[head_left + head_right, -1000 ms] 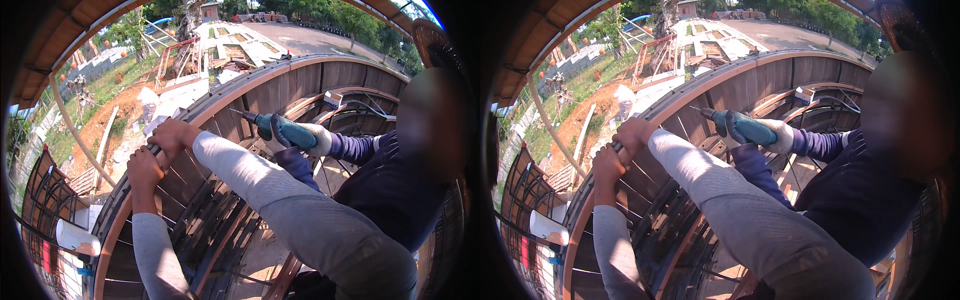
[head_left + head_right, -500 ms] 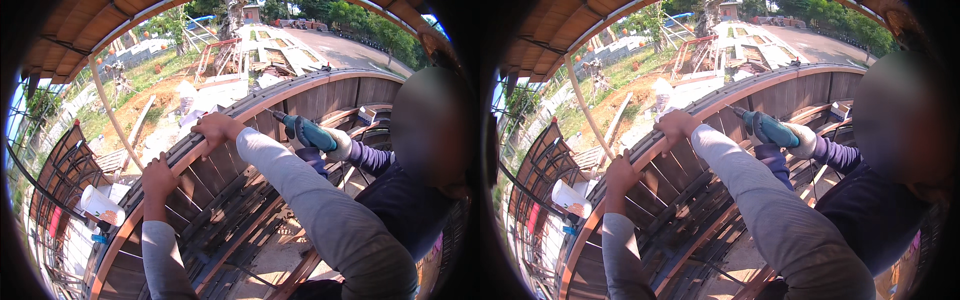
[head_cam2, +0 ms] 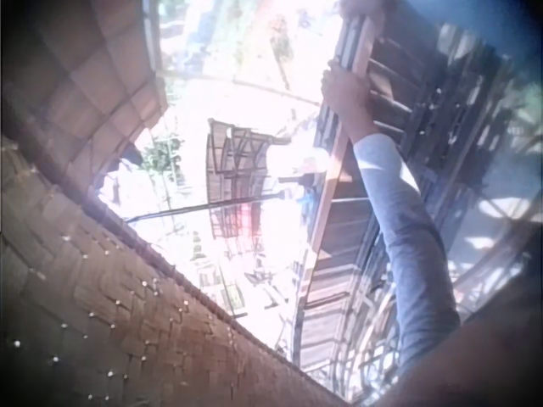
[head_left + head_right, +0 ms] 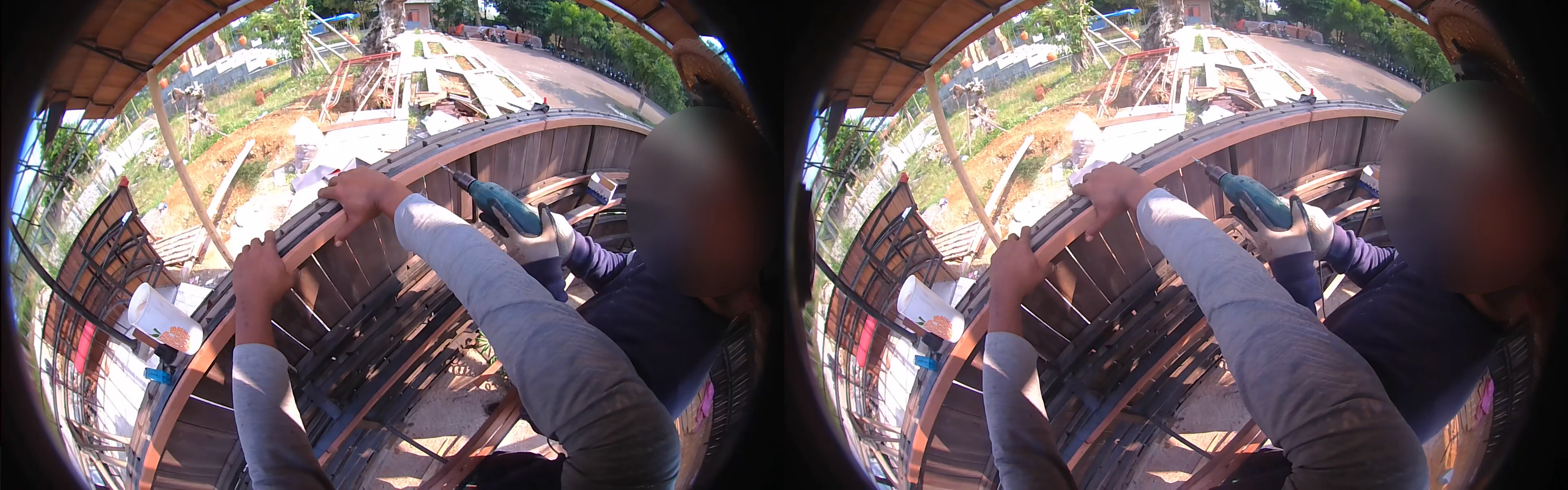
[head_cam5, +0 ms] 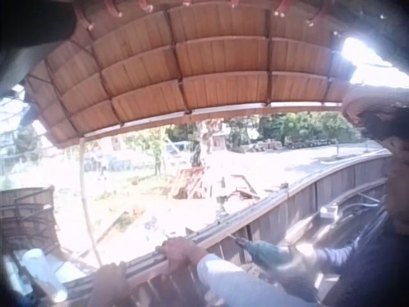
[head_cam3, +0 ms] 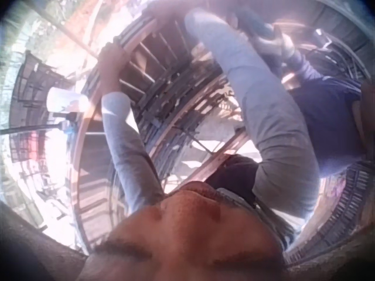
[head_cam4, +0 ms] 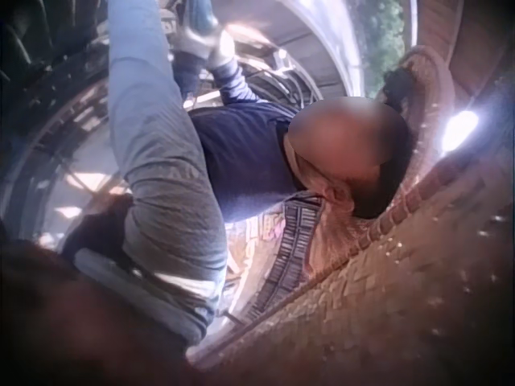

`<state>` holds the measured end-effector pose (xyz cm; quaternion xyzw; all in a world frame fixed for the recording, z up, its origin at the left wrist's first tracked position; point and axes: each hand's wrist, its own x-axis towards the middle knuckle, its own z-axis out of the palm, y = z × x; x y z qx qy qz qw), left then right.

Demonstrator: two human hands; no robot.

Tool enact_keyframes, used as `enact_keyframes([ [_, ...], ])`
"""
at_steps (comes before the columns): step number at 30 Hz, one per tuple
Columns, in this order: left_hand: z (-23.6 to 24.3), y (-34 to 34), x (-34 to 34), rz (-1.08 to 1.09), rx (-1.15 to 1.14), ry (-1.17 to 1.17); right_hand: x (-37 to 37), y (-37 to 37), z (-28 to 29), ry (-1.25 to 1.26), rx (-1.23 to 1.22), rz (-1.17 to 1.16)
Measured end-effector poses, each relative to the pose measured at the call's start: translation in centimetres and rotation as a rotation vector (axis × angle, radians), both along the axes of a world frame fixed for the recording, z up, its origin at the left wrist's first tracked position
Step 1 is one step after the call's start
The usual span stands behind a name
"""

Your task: The person picks up wooden planks and aligns them against a curved metal frame. The person then holds each plank in place while another individual secures them using a power drill.

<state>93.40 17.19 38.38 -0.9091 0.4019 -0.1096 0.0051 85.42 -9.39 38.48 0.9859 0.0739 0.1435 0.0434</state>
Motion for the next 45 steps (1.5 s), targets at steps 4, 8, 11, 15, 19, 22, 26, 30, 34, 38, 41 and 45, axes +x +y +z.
enact_keyframes([
  [4, 0.0, 0.4, 0.1, 0.017, 0.011, 0.009, 0.3, 0.6, -0.1, 0.002, 0.010, -0.006],
  [8, -0.5, 0.3, 0.8, 0.003, -0.012, -0.004, 0.4, 0.5, -0.1, 0.023, 0.006, -0.008],
  [11, 0.0, -0.1, 0.2, 0.012, 0.010, 0.035, 0.2, -0.1, -0.2, 0.029, -0.006, -0.020],
  [15, 0.7, 0.3, -0.2, 0.016, 0.007, 0.045, 0.7, 0.2, -0.4, 0.020, -0.035, -0.020],
  [19, 0.2, 0.2, -0.3, 0.003, -0.024, 0.049, 0.5, 0.0, -0.5, 0.042, -0.051, -0.011],
  [22, 0.1, 0.6, 0.2, -0.007, -0.052, 0.038, 0.8, 0.3, -0.1, 0.035, -0.060, -0.001],
  [26, -0.2, 0.7, 0.2, -0.021, -0.064, 0.023, 0.7, 0.5, -0.1, 0.050, -0.083, -0.026],
  [30, -0.1, 0.6, 0.2, -0.020, -0.058, 0.021, 0.5, 0.3, -0.2, 0.013, -0.080, 0.000],
  [34, -0.3, 0.3, 0.2, -0.016, -0.053, 0.006, 0.2, 0.0, -0.1, 0.001, -0.070, 0.011],
  [38, -0.1, 0.5, 0.2, 0.001, -0.029, 0.018, 0.6, 0.4, -0.1, 0.009, -0.074, 0.008],
  [41, -0.1, 0.5, 0.3, -0.004, -0.007, 0.019, 0.6, 0.4, -0.2, 0.006, -0.071, 0.010],
  [45, 0.2, 0.3, 0.0, -0.002, 0.003, 0.015, 0.4, 0.1, -0.1, 0.007, -0.074, 0.003],
])
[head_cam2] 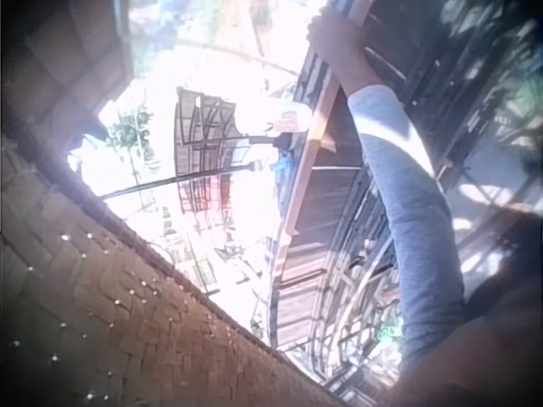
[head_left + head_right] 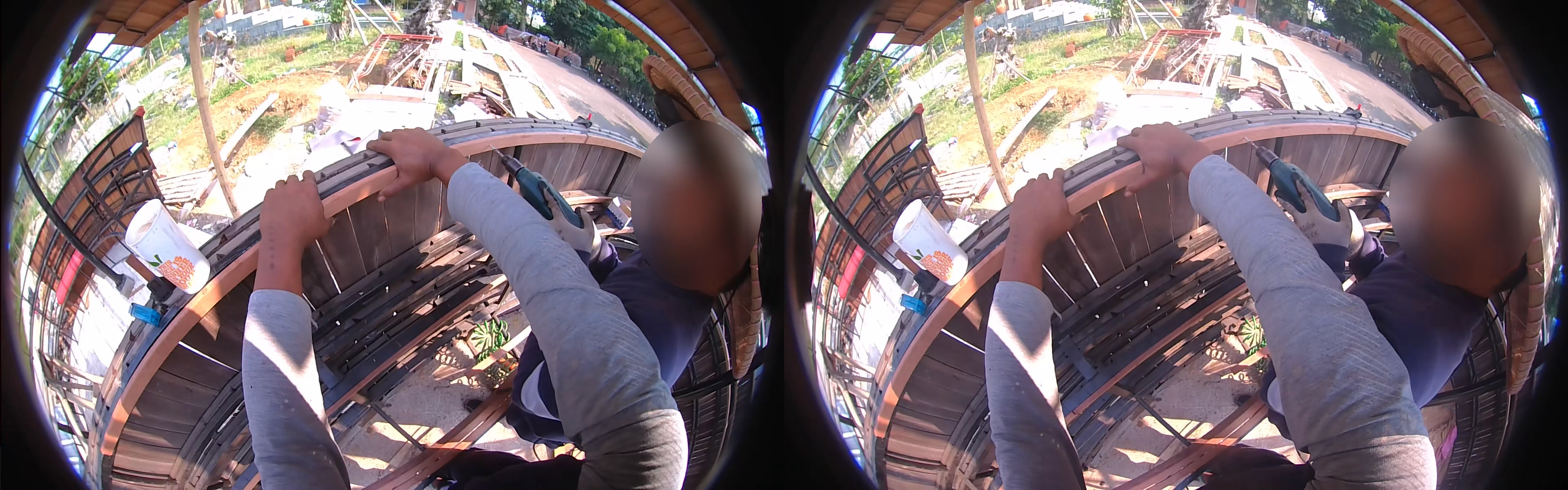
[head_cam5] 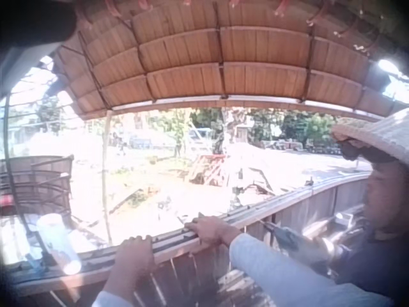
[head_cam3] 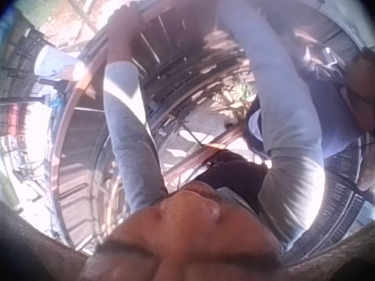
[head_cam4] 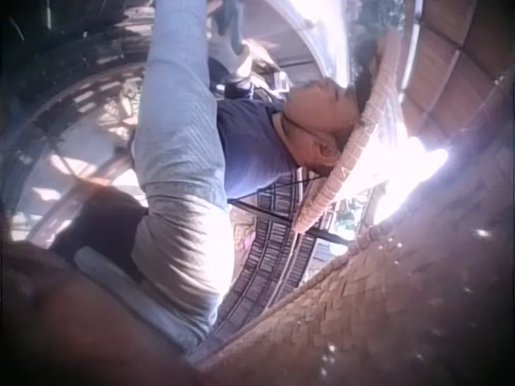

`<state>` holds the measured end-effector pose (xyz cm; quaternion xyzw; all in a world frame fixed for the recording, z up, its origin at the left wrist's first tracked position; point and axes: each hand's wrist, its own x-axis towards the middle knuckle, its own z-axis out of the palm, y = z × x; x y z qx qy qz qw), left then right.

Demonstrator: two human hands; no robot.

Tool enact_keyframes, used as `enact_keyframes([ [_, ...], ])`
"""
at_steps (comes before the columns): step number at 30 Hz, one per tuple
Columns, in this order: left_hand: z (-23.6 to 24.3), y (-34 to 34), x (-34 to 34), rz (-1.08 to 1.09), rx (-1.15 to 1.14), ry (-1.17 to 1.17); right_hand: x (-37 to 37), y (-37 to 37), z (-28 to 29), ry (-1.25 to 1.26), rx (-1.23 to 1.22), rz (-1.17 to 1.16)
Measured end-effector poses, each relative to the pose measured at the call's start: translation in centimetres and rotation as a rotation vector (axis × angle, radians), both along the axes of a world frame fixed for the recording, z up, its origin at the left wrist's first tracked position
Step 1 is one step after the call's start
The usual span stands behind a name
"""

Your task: The person picks up wooden planks and aligns them against a curved metal frame. The person then holds each plank in place while another individual secures them using a power drill.

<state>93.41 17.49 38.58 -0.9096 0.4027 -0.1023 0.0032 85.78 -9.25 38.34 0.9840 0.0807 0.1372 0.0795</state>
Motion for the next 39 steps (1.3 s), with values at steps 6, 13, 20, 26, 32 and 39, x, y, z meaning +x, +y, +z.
enact_keyframes([
  [6, 0.05, 0.20, 0.24, 0.017, 0.009, 0.019, 0.26, 0.44, 0.13, 0.019, 0.015, -0.012],
  [13, 0.25, 0.14, -0.06, 0.008, 0.003, 0.031, 0.02, 0.40, 0.26, 0.026, 0.005, -0.034],
  [20, -0.07, 0.08, 0.34, 0.002, 0.006, 0.030, 0.09, 0.53, 0.30, 0.038, 0.018, -0.035],
  [26, 0.06, 0.08, 0.16, 0.010, 0.006, 0.021, 0.05, 0.56, 0.34, 0.031, 0.002, -0.028],
  [32, 0.18, 0.12, 0.20, 0.024, 0.015, 0.035, 0.19, 0.37, 0.05, 0.002, 0.013, -0.013],
  [39, 0.21, -0.14, 0.16, 0.018, 0.017, 0.039, -0.02, 0.21, 0.25, 0.030, 0.004, -0.036],
])
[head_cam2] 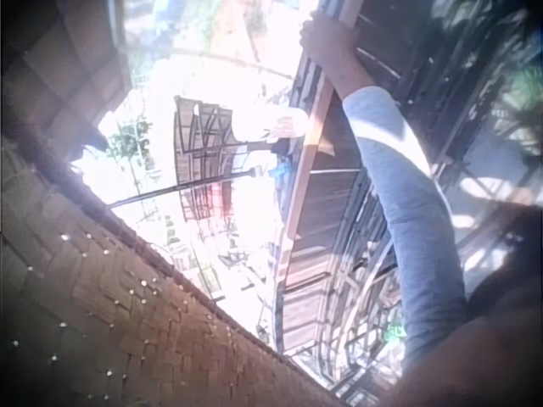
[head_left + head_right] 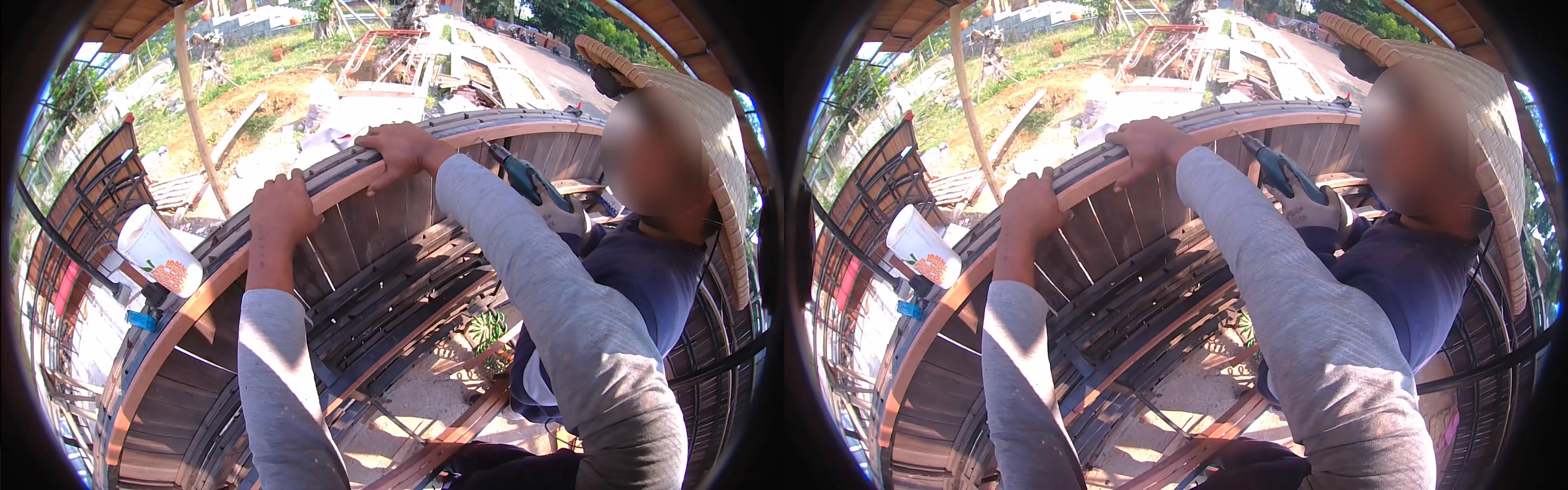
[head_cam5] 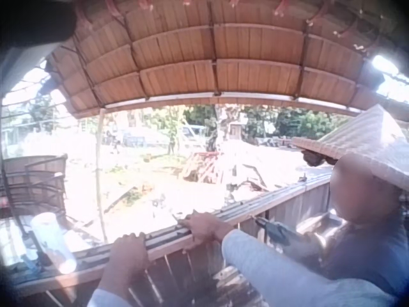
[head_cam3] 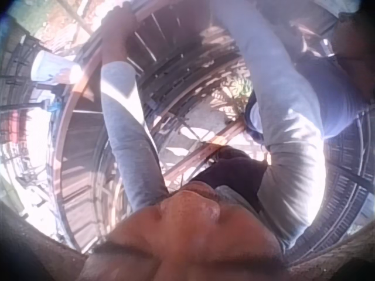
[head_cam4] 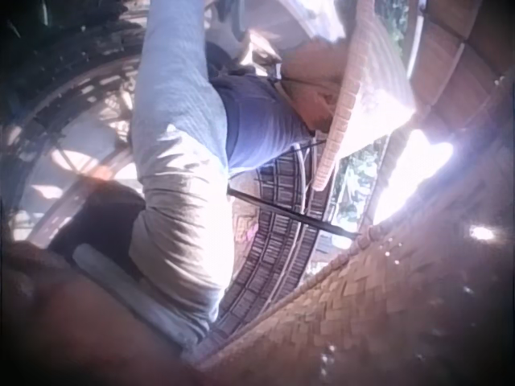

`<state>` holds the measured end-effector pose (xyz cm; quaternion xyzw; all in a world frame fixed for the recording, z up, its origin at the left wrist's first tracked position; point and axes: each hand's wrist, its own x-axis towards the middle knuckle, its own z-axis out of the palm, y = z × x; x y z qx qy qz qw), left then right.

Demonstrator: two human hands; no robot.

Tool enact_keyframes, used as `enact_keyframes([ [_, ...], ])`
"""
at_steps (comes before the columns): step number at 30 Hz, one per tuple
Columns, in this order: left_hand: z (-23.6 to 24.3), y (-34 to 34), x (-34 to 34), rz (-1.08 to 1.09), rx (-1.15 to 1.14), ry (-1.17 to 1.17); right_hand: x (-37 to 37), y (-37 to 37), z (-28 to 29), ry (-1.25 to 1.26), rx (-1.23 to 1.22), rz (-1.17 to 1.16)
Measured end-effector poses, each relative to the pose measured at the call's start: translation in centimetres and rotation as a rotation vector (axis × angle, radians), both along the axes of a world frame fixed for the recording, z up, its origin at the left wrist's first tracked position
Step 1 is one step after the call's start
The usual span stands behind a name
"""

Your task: The person picks up wooden planks and aligns them against a curved metal frame. The person then holds each plank in place while another individual secures them using a power drill.

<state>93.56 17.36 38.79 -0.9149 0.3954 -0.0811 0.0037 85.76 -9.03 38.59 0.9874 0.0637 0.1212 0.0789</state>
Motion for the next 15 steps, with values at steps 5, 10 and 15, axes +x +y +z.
enact_keyframes([
  [5, 0.22, 0.31, -0.09, 0.013, 0.007, 0.020, 0.36, 0.36, -0.15, -0.004, 0.007, -0.002],
  [10, -0.05, 0.01, -0.18, 0.013, 0.005, 0.002, -0.13, 0.40, 0.16, 0.012, -0.009, -0.008],
  [15, -0.21, 0.14, -0.14, 0.008, -0.009, -0.019, -0.01, 0.40, 0.03, 0.014, -0.003, -0.015],
])
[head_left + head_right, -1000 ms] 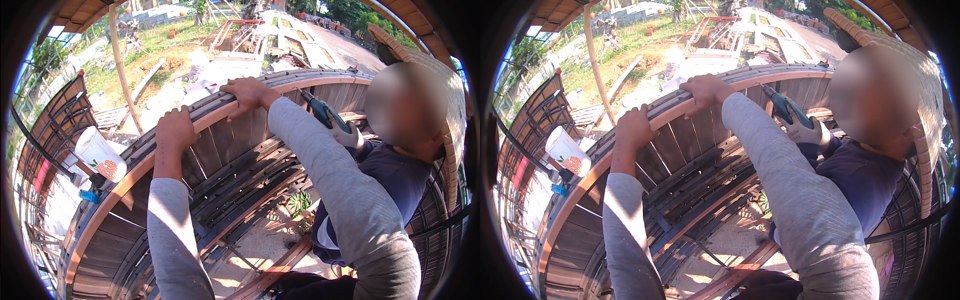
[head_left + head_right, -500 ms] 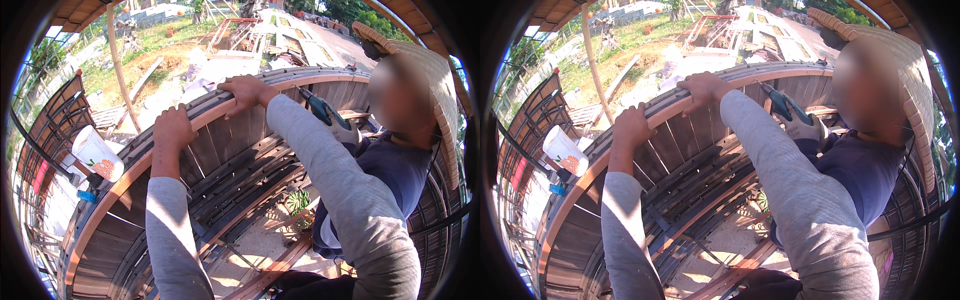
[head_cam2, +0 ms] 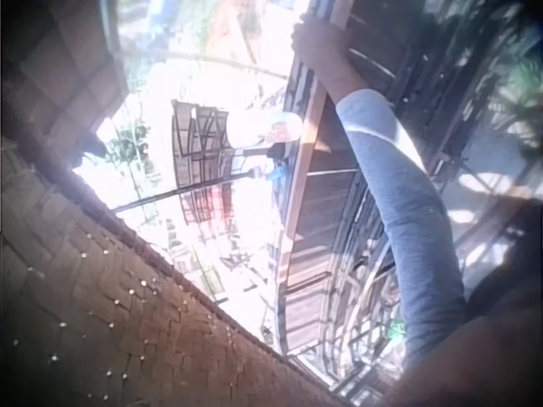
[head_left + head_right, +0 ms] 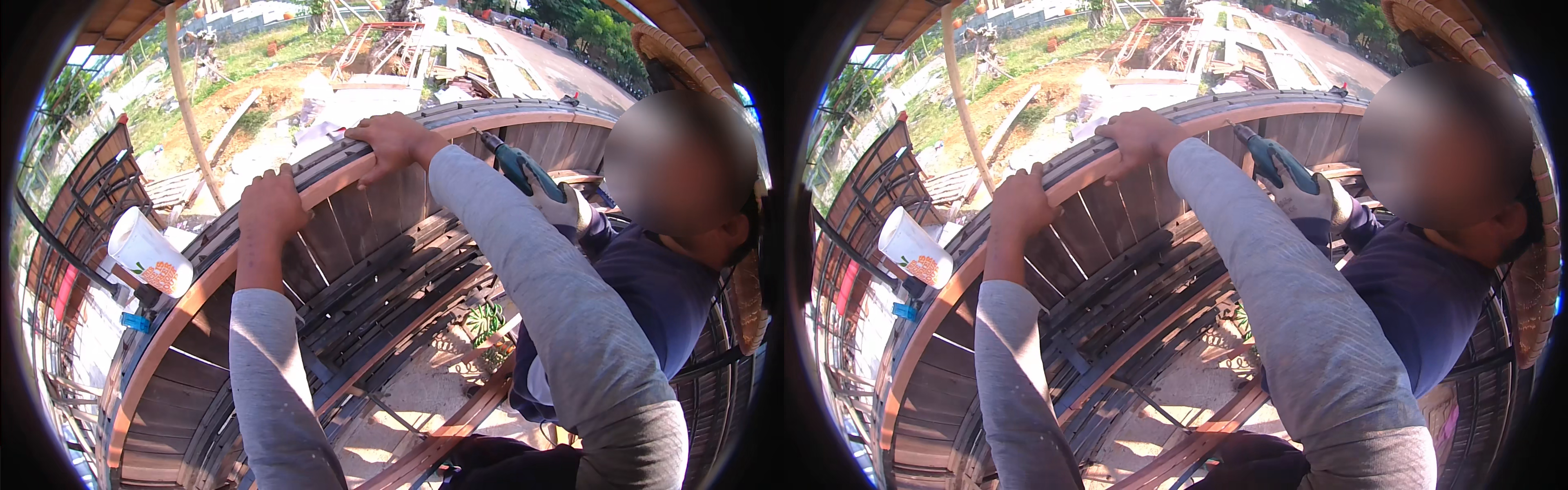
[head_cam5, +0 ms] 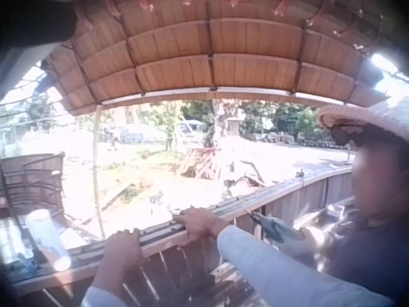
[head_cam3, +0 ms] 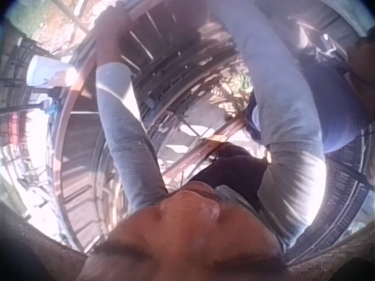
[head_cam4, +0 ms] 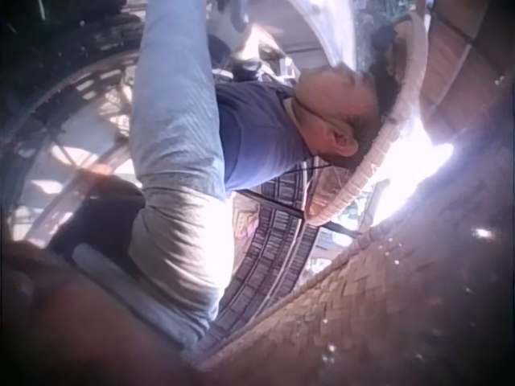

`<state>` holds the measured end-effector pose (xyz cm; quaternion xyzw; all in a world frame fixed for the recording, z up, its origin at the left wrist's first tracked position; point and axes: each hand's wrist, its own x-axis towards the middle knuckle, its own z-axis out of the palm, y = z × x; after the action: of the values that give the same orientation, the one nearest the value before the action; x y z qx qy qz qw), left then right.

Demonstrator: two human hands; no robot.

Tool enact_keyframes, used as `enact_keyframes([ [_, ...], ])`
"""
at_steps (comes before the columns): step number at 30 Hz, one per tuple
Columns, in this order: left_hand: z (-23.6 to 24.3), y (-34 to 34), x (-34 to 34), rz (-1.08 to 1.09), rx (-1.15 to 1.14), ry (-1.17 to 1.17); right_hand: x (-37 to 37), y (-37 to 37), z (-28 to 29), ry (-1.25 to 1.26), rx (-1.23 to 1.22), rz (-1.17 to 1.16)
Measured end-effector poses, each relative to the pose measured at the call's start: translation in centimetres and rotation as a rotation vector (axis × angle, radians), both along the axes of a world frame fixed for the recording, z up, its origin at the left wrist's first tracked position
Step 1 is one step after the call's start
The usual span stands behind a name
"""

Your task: The person picks up wooden planks and aligns them against a curved metal frame. The person then holds each plank in place while another individual secures them using a power drill.

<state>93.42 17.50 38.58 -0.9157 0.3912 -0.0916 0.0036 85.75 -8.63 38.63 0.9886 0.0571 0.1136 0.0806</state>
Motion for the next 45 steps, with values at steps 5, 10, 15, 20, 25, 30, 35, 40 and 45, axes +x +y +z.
enact_keyframes([
  [5, -0.2, -0.1, 0.3, -0.009, -0.007, 0.000, 0.1, -0.1, 0.1, 0.018, -0.007, -0.013],
  [10, -0.2, 0.4, 0.6, 0.008, -0.005, -0.015, 0.6, 0.7, 0.3, 0.018, -0.014, -0.017],
  [15, -0.5, -0.5, 0.1, -0.009, -0.010, -0.029, -0.4, -0.2, 0.1, 0.000, -0.020, -0.009],
  [20, -0.4, -0.4, 0.0, 0.004, -0.007, -0.018, -0.2, -0.4, 0.1, 0.022, -0.008, -0.018],
  [25, -0.2, 1.4, 0.4, -0.024, -0.071, -0.006, 1.2, 0.8, 0.2, 0.008, 0.009, 0.019],
  [30, -3.2, 4.9, -3.1, -0.387, -0.434, -0.347, -0.4, -1.3, -0.8, -0.039, 0.044, -0.026],
  [35, -3.9, 21.9, -7.7, -0.043, -0.536, -0.490, -0.2, 0.1, 0.2, -0.024, 0.095, -0.011],
  [40, -1.4, 35.3, -6.0, 0.413, -0.264, -0.373, -0.2, 0.0, 0.2, -0.002, 0.138, -0.025],
  [45, 0.6, 43.0, -2.5, 0.580, 0.024, -0.102, 0.6, 0.9, 0.0, 0.014, 0.125, -0.055],
])
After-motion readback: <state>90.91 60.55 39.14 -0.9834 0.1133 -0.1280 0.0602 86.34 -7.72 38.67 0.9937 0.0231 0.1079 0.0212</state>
